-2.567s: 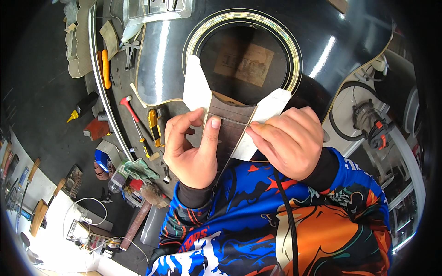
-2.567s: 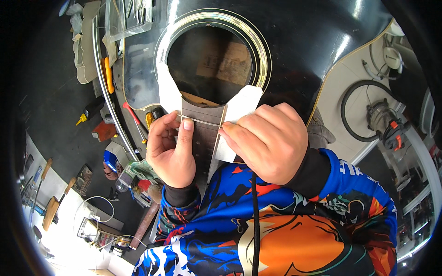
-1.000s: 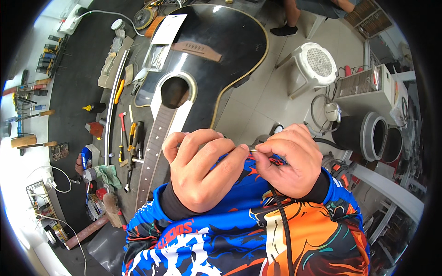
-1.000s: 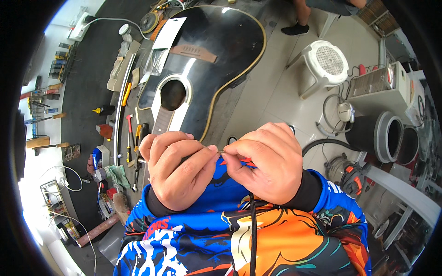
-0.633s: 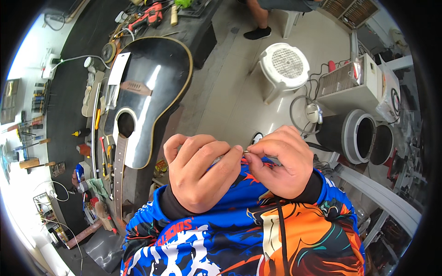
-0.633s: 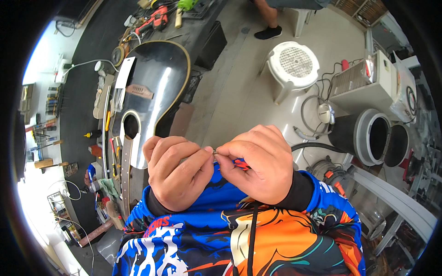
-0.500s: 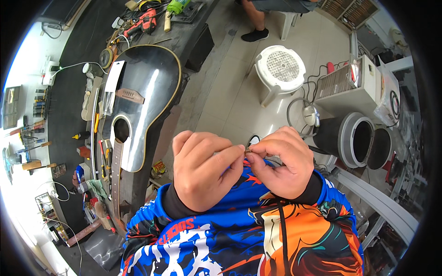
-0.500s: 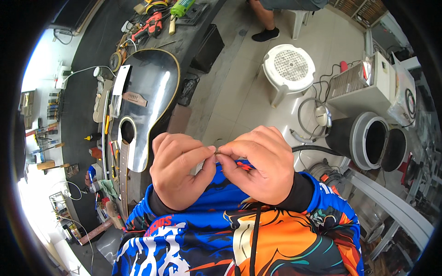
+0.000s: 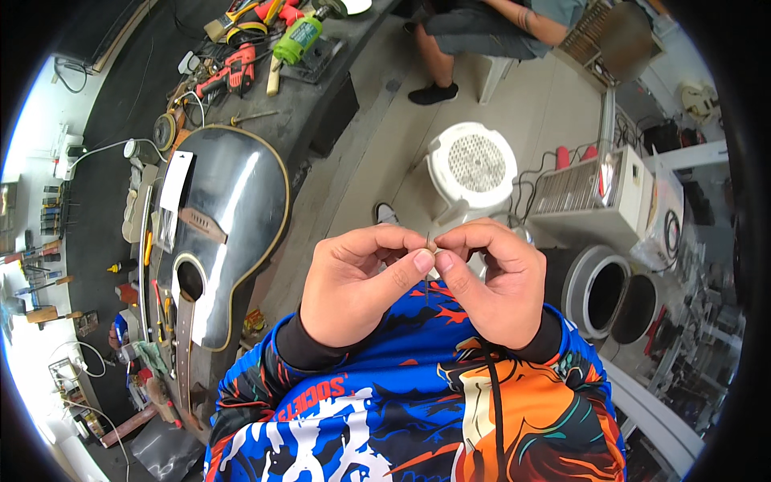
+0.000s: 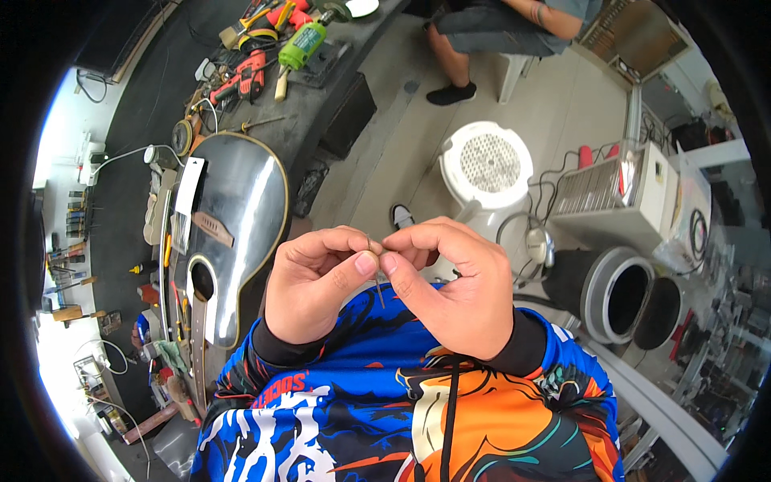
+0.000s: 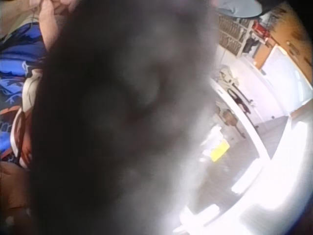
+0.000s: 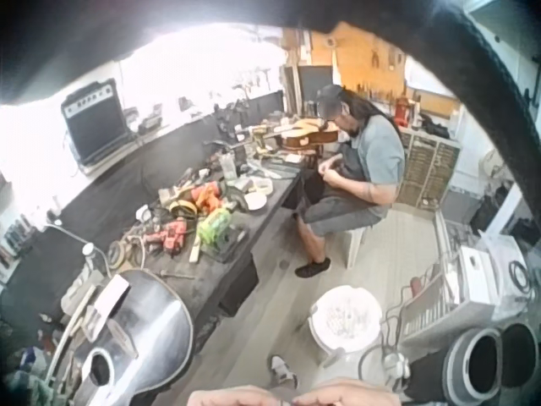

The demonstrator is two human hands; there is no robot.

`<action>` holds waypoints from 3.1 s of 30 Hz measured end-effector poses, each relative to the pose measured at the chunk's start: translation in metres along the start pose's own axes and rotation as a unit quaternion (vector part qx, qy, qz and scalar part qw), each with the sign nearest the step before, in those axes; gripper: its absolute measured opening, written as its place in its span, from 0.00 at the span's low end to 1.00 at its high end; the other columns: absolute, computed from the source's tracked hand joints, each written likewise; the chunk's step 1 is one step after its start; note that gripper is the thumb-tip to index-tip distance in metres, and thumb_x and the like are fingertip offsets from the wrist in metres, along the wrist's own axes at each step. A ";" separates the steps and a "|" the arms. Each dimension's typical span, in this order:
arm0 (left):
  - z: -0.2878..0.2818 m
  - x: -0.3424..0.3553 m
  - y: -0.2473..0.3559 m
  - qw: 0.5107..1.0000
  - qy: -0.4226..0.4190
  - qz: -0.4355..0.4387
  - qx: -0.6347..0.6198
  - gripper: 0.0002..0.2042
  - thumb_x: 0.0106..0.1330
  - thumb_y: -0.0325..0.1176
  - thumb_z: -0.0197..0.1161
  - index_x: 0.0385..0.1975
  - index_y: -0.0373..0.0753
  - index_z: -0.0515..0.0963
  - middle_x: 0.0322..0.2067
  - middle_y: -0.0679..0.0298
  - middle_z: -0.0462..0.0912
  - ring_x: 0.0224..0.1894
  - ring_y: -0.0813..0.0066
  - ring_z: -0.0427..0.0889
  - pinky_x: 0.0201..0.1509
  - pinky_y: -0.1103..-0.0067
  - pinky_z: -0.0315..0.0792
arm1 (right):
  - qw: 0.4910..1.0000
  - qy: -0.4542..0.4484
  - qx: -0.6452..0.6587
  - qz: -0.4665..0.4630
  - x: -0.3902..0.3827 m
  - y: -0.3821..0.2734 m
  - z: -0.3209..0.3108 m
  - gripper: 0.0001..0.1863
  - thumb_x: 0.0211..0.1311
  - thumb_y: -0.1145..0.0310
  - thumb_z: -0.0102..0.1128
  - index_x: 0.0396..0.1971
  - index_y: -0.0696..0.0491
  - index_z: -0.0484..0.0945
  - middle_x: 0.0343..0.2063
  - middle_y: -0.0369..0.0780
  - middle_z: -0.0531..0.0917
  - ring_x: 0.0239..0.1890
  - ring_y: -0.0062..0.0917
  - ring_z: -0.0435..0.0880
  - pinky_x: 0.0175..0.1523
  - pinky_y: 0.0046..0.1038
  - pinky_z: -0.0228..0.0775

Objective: The person uses a bench grinder to sharpen a small metal rod, holding it against the spinning wheel with both hands. They periodically inspect the rod and rub it against a sanding block before returning to the grinder to continue the sharpening process.

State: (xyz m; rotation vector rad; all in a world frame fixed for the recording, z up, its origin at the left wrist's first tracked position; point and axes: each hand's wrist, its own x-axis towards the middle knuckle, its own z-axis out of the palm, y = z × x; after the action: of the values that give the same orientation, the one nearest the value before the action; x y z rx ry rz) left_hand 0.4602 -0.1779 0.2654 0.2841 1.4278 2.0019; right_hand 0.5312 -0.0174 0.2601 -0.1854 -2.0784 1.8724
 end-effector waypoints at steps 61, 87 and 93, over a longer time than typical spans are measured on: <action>-0.121 0.413 0.041 0.803 0.532 -0.071 -0.259 0.03 0.60 0.22 0.57 0.28 0.32 0.79 0.29 0.56 0.80 0.30 0.69 0.77 0.38 0.76 0.71 | 0.584 -0.530 -0.512 0.341 0.331 0.650 -0.257 0.41 0.42 0.55 0.71 0.60 0.44 0.66 0.58 0.40 0.69 0.59 0.42 0.68 0.63 0.38 0.64; -0.136 0.425 -0.140 0.831 0.533 0.129 -0.097 0.05 0.60 0.21 0.63 0.34 0.30 0.83 0.31 0.62 0.82 0.28 0.82 0.72 0.33 0.83 0.66 | 0.831 -0.473 -0.292 0.032 0.573 0.546 -0.091 0.14 0.62 0.69 0.60 0.45 0.60 0.79 0.31 0.42 0.84 0.34 0.25 0.85 0.43 0.27 0.77; -0.108 0.453 -0.146 0.845 0.485 0.207 -0.087 0.05 0.60 0.22 0.64 0.35 0.31 0.83 0.29 0.67 0.80 0.28 0.84 0.71 0.32 0.85 0.64 | 0.849 -0.507 0.145 0.025 0.504 0.360 -0.041 0.11 0.64 0.77 0.59 0.46 0.62 0.78 0.40 0.39 0.82 0.42 0.18 0.81 0.48 0.20 0.74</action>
State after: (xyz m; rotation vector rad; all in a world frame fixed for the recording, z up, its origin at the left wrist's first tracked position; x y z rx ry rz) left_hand 0.1138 0.0479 0.0052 -0.6718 1.8299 2.8051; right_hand 0.0278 0.2256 -0.0104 1.0566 -2.2643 2.6129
